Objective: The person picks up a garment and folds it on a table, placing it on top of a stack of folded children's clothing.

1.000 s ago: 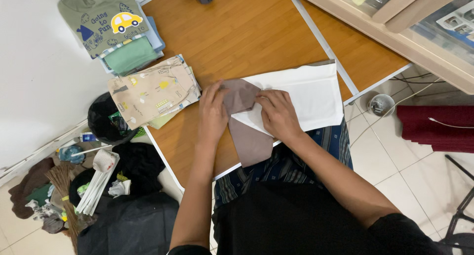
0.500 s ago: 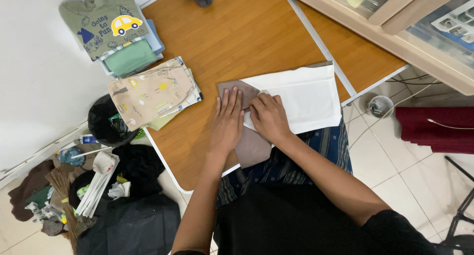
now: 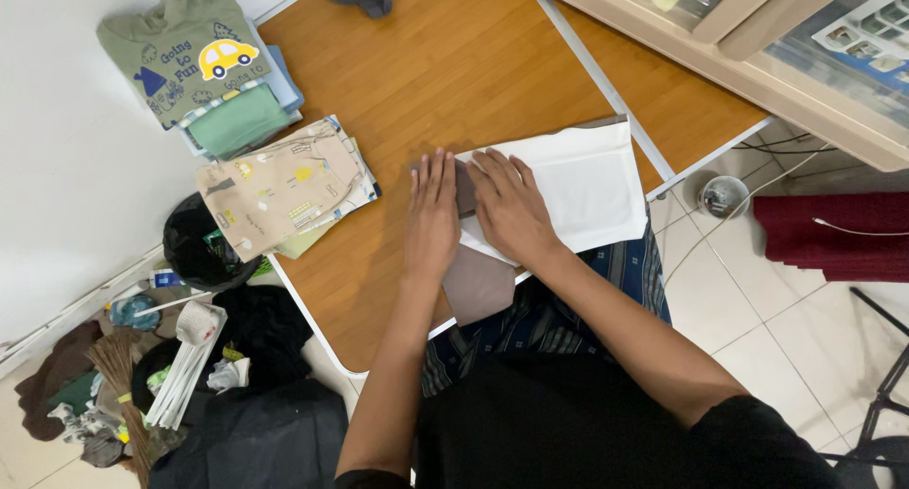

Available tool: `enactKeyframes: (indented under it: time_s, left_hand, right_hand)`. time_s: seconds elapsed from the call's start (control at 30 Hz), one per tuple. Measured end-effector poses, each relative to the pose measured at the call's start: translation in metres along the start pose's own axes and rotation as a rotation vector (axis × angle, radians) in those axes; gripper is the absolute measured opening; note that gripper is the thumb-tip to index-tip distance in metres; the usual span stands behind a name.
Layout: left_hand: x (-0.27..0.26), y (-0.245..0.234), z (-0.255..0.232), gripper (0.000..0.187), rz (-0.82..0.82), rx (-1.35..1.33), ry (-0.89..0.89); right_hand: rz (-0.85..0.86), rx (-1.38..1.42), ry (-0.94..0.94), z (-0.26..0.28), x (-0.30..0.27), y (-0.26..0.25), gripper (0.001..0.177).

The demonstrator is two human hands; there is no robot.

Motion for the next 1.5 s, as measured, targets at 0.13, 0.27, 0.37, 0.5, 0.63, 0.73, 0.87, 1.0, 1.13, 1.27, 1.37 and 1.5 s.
enactKeyframes:
  time_s: [0.13, 0.27, 0.37, 0.5, 0.63, 0.73, 0.87, 1.0, 1.13, 1.27, 1.37, 1.5]
  left_hand:
    - [0.012, -0.003, -0.01, 0.059, 0.039, 0.09, -0.036]
    - [0.009, -0.01, -0.015, 0.063, 0.074, 0.129, -0.076]
    - [0.009, -0.011, -0.016, 0.065, 0.067, 0.153, -0.087]
    - [0.009, -0.01, -0.015, 0.064, 0.086, 0.182, -0.098]
    - [0.009, -0.003, -0.014, 0.062, 0.054, 0.179, -0.082]
    - [0.005, -0.001, -0.017, 0.06, 0.022, 0.21, -0.074]
    - [0.0, 0.001, -0.018, 0.058, 0.08, 0.134, -0.062]
    - [0.006, -0.004, -0.013, 0.058, 0.097, 0.131, -0.08]
    - [0.02, -0.009, -0.002, 0.058, 0.107, 0.179, -0.09]
    - [0.032, -0.009, 0.006, 0.059, 0.092, 0.167, -0.079]
    - [0.039, -0.01, 0.01, 0.059, 0.096, 0.165, -0.07]
    - [0.034, -0.015, 0.012, 0.054, 0.101, 0.089, -0.02]
  right_hand:
    - [0.166, -0.164, -0.026, -0.013, 0.008, 0.013, 0.056]
    - [0.322, -0.158, 0.073, -0.04, -0.001, 0.014, 0.068]
    - [0.323, -0.156, 0.124, -0.069, -0.014, -0.001, 0.069]
    - [0.264, -0.182, 0.258, -0.11, -0.035, -0.031, 0.069]
    - [0.241, -0.21, 0.313, -0.132, -0.052, -0.042, 0.068]
    - [0.2, -0.21, 0.262, -0.131, -0.059, -0.044, 0.066]
    - [0.271, -0.18, 0.254, -0.127, -0.059, -0.037, 0.067]
    - [0.315, -0.152, 0.266, -0.131, -0.046, -0.037, 0.068]
    - [0.338, -0.136, 0.283, -0.139, -0.028, -0.039, 0.069]
    - [0.334, -0.139, 0.262, -0.142, -0.016, -0.039, 0.068]
    - [0.316, -0.139, 0.245, -0.145, -0.009, -0.039, 0.068]
    - [0.229, -0.178, 0.167, -0.136, -0.011, -0.042, 0.06]
Point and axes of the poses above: each hand's wrist, its own x-axis towards the middle knuckle, its own y-axis out of the palm, z = x × y, the point moved 4 cm from there along x, towards the middle knuckle, and after that the axes turned 14 degrees about z, right-handed, at the moved point
